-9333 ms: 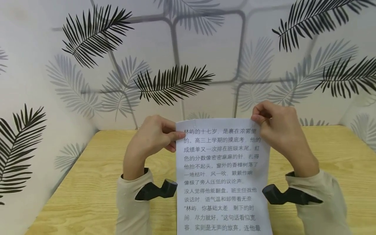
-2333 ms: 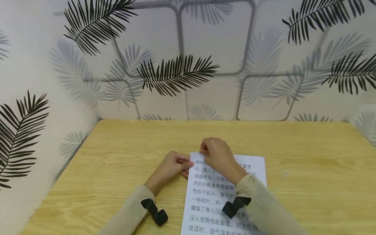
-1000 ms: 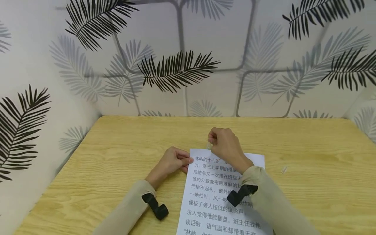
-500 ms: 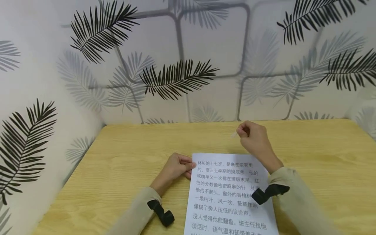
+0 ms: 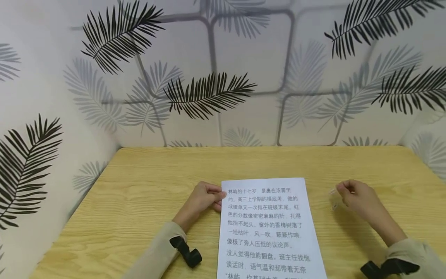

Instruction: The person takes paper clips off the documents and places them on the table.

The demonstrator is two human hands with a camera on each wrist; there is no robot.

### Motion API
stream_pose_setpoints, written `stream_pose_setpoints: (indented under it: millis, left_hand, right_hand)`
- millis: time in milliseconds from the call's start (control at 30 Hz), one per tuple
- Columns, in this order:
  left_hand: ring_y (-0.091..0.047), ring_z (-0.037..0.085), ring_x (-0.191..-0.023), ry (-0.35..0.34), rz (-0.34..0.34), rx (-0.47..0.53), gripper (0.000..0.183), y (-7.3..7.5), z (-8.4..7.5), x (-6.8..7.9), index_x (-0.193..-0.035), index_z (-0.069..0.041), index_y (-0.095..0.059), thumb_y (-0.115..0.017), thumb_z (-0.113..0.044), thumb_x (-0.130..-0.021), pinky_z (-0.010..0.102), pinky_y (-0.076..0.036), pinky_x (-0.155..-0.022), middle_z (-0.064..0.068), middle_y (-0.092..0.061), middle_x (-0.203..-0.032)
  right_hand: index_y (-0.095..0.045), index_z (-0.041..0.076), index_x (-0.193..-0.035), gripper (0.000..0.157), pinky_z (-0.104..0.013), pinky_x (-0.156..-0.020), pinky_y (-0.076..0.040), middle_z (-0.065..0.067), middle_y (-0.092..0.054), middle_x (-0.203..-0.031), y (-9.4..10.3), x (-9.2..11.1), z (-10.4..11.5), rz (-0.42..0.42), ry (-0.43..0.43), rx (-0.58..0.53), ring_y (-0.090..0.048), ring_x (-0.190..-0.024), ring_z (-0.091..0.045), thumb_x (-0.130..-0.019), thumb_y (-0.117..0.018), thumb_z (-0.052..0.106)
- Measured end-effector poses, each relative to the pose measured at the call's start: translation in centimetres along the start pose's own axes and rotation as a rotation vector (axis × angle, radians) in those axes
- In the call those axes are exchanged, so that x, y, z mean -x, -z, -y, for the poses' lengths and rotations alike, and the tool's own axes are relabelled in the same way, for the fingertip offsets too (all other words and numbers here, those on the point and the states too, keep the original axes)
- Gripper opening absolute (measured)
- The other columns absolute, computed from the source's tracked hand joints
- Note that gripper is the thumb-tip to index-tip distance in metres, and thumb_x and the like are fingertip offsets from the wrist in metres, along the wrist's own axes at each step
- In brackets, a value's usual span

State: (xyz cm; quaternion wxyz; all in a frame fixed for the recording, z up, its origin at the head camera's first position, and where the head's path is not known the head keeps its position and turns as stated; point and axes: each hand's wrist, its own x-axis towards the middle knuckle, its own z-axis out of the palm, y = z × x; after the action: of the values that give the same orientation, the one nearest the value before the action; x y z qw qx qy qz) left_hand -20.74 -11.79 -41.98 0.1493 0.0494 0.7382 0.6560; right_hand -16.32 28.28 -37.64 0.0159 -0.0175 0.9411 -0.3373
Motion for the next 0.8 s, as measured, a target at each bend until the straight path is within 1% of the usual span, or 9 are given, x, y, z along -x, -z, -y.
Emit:
stream_pose_setpoints:
  millis: [67,167,200,267,367,467,600,733,800]
  left_hand:
    - [-0.064,0.012,-0.052,0.003,0.001,0.015,0.017,0.2,0.1,0.0,-0.1,0.015,-0.067,-0.063,0.003,-0.09,0.023,-0.057,-0.053,0.015,-0.07,-0.075]
    - [-0.063,0.012,-0.053,0.011,0.007,0.026,0.017,0.4,0.3,0.1,-0.101,0.016,-0.067,-0.064,0.003,-0.09,0.022,-0.056,-0.053,0.014,-0.07,-0.075]
    - [-0.063,0.011,-0.053,0.015,0.009,0.029,0.017,0.4,0.3,0.2,-0.101,0.016,-0.066,-0.064,0.003,-0.09,0.022,-0.056,-0.053,0.014,-0.07,-0.075]
    - [-0.063,0.011,-0.054,0.024,0.009,0.03,0.018,0.5,0.4,0.3,-0.101,0.016,-0.066,-0.064,0.003,-0.089,0.022,-0.056,-0.053,0.014,-0.07,-0.075]
    - [-0.064,0.012,-0.053,0.015,-0.006,0.029,0.017,0.5,0.3,0.3,-0.101,0.015,-0.067,-0.064,0.003,-0.089,0.023,-0.057,-0.053,0.015,-0.07,-0.075]
    - [-0.063,0.012,-0.053,0.008,-0.013,0.022,0.017,0.6,0.1,0.3,-0.102,0.015,-0.067,-0.063,0.003,-0.09,0.023,-0.057,-0.053,0.015,-0.07,-0.075]
    - [-0.063,0.011,-0.054,0.018,-0.003,0.018,0.019,0.7,0.0,0.2,-0.103,0.016,-0.066,-0.063,0.003,-0.09,0.023,-0.057,-0.053,0.014,-0.069,-0.075]
    - [-0.062,0.011,-0.053,0.023,-0.009,0.011,0.019,0.7,0.0,0.1,-0.104,0.016,-0.066,-0.063,0.004,-0.089,0.022,-0.057,-0.052,0.014,-0.069,-0.074]
    - [-0.062,0.011,-0.053,0.02,-0.016,0.01,0.019,0.7,0.0,0.1,-0.104,0.016,-0.066,-0.064,0.004,-0.089,0.022,-0.056,-0.052,0.013,-0.069,-0.073]
  right_hand:
    - [-0.053,-0.014,-0.111,0.043,-0.029,-0.059,-0.045,-0.013,-0.06,-0.085,-0.4,0.0,-0.9,0.034,-0.036,-0.029,-0.054,-0.073,-0.02,-0.106,-0.037,0.025]
    - [-0.054,-0.015,-0.111,0.041,-0.025,-0.056,-0.043,-0.008,-0.058,-0.082,-0.8,-0.1,-1.9,0.066,-0.063,-0.053,-0.049,-0.069,-0.015,-0.105,-0.039,0.023]
    - [-0.055,-0.015,-0.111,0.04,-0.025,-0.056,-0.043,-0.006,-0.058,-0.081,-0.9,-0.2,-2.2,0.071,-0.057,-0.049,-0.049,-0.068,-0.015,-0.105,-0.04,0.022]
    - [-0.058,-0.012,-0.108,0.036,-0.025,-0.06,-0.045,-0.009,-0.062,-0.084,-1.1,-0.4,-2.5,0.058,-0.025,-0.005,-0.053,-0.073,-0.016,-0.104,-0.044,0.02]
    - [-0.063,-0.008,-0.103,0.029,-0.03,-0.066,-0.046,-0.013,-0.066,-0.091,-1.3,-0.8,-2.7,0.026,0.044,0.073,-0.056,-0.08,-0.019,-0.101,-0.05,0.018]
    - [-0.066,-0.004,-0.098,0.024,-0.033,-0.069,-0.046,-0.014,-0.067,-0.092,-1.5,-1.0,-2.7,0.003,0.088,0.12,-0.059,-0.082,-0.022,-0.099,-0.055,0.018]
    - [-0.066,-0.003,-0.097,0.022,-0.033,-0.069,-0.047,-0.011,-0.068,-0.09,-1.6,-1.0,-2.9,0.004,0.105,0.138,-0.06,-0.082,-0.021,-0.098,-0.057,0.018]
    - [-0.066,-0.001,-0.098,0.023,-0.03,-0.067,-0.046,-0.009,-0.067,-0.091,-1.7,-1.0,-3.4,0.001,0.107,0.118,-0.057,-0.08,-0.016,-0.098,-0.057,0.02]
    - [-0.065,-0.003,-0.103,0.027,-0.028,-0.062,-0.046,-0.009,-0.066,-0.09,-1.6,-1.1,-3.6,0.004,0.093,0.079,-0.054,-0.074,-0.013,-0.1,-0.055,0.022]
